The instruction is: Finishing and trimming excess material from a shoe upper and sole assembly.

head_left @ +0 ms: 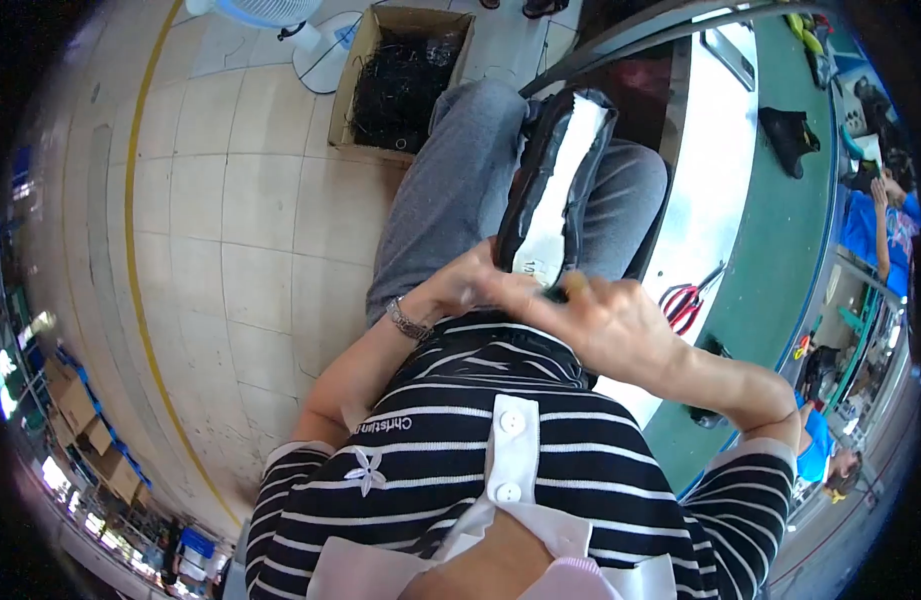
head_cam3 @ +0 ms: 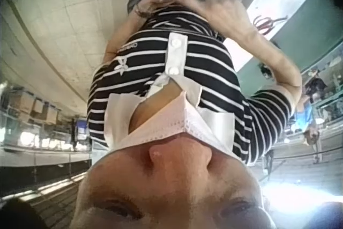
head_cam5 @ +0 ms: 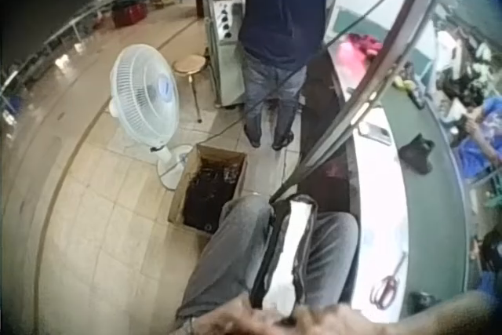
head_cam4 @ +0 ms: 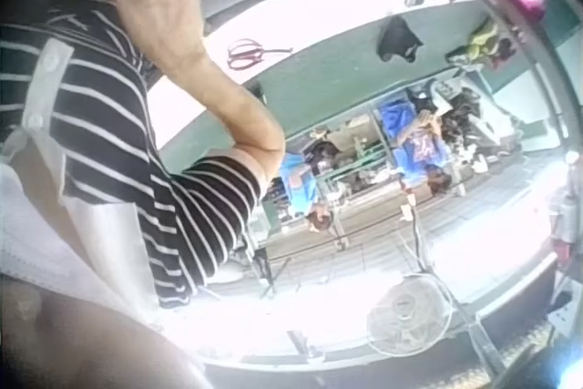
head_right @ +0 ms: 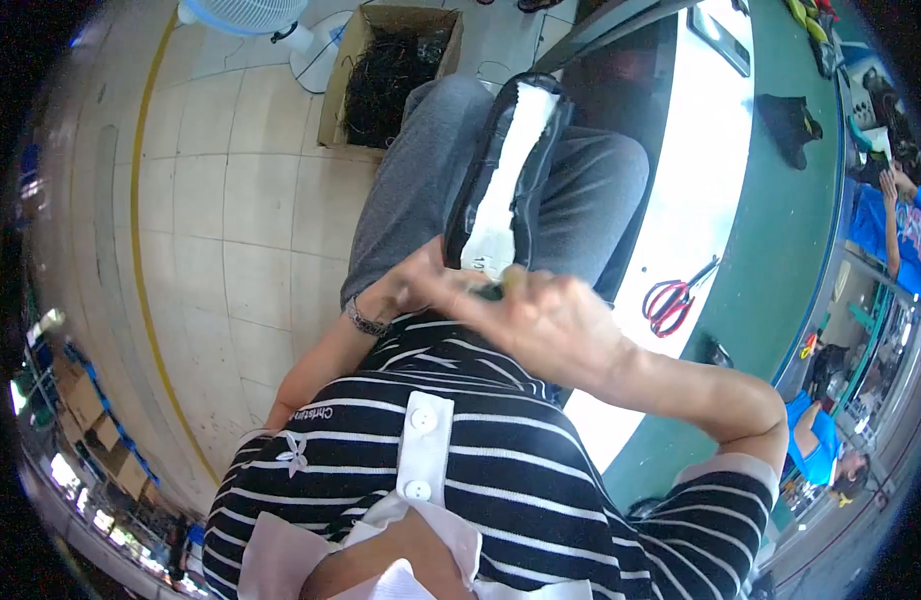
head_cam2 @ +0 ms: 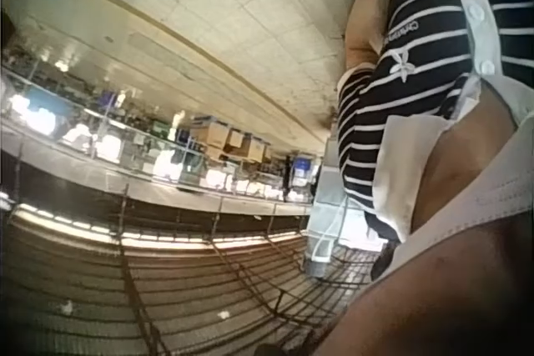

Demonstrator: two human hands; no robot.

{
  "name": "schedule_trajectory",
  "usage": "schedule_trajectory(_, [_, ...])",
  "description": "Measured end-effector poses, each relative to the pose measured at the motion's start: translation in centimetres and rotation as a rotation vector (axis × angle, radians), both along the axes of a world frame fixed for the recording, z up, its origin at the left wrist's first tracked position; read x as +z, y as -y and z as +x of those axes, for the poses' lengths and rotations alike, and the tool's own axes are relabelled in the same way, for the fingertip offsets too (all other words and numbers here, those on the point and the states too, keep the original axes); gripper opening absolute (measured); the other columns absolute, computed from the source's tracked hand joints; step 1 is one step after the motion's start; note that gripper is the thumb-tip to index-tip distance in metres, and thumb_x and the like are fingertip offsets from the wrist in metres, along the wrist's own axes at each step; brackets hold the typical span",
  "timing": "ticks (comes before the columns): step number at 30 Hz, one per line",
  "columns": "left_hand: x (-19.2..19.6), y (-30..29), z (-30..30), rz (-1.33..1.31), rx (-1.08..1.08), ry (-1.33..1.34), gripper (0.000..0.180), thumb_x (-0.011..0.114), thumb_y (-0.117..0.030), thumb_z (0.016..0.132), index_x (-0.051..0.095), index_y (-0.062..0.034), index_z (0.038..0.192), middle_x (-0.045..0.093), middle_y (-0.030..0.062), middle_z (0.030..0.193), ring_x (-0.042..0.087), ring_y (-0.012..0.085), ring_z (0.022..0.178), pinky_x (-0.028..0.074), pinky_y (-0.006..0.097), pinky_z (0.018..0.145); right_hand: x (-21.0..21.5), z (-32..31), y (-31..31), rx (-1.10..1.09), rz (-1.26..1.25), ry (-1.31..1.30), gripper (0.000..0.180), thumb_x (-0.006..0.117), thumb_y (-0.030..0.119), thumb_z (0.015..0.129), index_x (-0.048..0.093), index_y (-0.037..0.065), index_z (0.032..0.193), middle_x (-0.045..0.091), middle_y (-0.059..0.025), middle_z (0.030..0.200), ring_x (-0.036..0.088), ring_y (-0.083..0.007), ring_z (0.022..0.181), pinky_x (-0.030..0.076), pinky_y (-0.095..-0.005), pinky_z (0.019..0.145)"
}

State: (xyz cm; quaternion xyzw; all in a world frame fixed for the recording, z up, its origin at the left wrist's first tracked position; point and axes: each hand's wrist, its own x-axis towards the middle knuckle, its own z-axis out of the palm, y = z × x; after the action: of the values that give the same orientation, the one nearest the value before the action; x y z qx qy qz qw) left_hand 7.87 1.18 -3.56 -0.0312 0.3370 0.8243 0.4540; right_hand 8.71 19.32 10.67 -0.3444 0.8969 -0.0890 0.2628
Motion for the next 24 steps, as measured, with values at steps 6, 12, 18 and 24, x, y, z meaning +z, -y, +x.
schedule_trajectory(6, [0.7, -0.3, -1.6, -0.173, -0.189, -0.045, 0.043, 0.076, -0.007, 0.077, 0.058, -0.0014, 0.117, 0.064, 0.0052, 0.107, 0.06, 0.0138, 0.098, 0.047, 0.028, 0.088, -1.3, -2.3, -2.0, -0.31, 0.169, 0.172, 0.074, 0.054, 0.012, 0.093, 0.014, 0.035, 0.15, 0.063, -0.0143, 0.079, 0.06, -0.0165, 0.048, 0.051, -0.03, 0.04])
schedule_trajectory(12, [2.2, 0.3, -2.8, -0.153, 0.285, 0.246, 0.054, 0.051, -0.041, 0.097, 0.052, 0.0025, 0.128, 0.06, 0.01, 0.122, 0.059, 0.0166, 0.11, 0.046, 0.031, 0.095, -6.9, -0.3, -9.8, -1.078, -0.234, -0.118, 0.068, 0.054, 0.015, 0.094, 0.016, 0.022, 0.151, 0.068, -0.0204, 0.102, 0.069, -0.0349, 0.075, 0.057, -0.0425, 0.066])
schedule_trajectory(18, [1.1, 1.7, -2.9, -0.719, 0.303, -0.116, 0.051, 0.056, -0.05, 0.093, 0.072, -0.0022, 0.087, 0.064, -0.0004, 0.076, 0.055, 0.0052, 0.067, 0.045, 0.024, 0.06, -13.4, 1.2, -19.4, -1.62, 0.034, -0.205, 0.069, 0.064, 0.019, 0.085, 0.033, 0.01, 0.145, 0.067, -0.0253, 0.096, 0.066, -0.0363, 0.086, 0.049, -0.0434, 0.078])
schedule_trajectory(24, [3.0, 0.7, -3.0, -0.848, 0.262, -0.45, 0.048, 0.057, -0.047, 0.093, 0.071, -0.0009, 0.098, 0.064, 0.0003, 0.072, 0.053, 0.0055, 0.068, 0.045, 0.026, 0.061, -21.8, 5.7, -25.2, -1.339, 0.037, -0.693, 0.063, 0.068, 0.017, 0.083, 0.042, 0.007, 0.139, 0.058, -0.0231, 0.121, 0.057, -0.0355, 0.112, 0.046, -0.0402, 0.092])
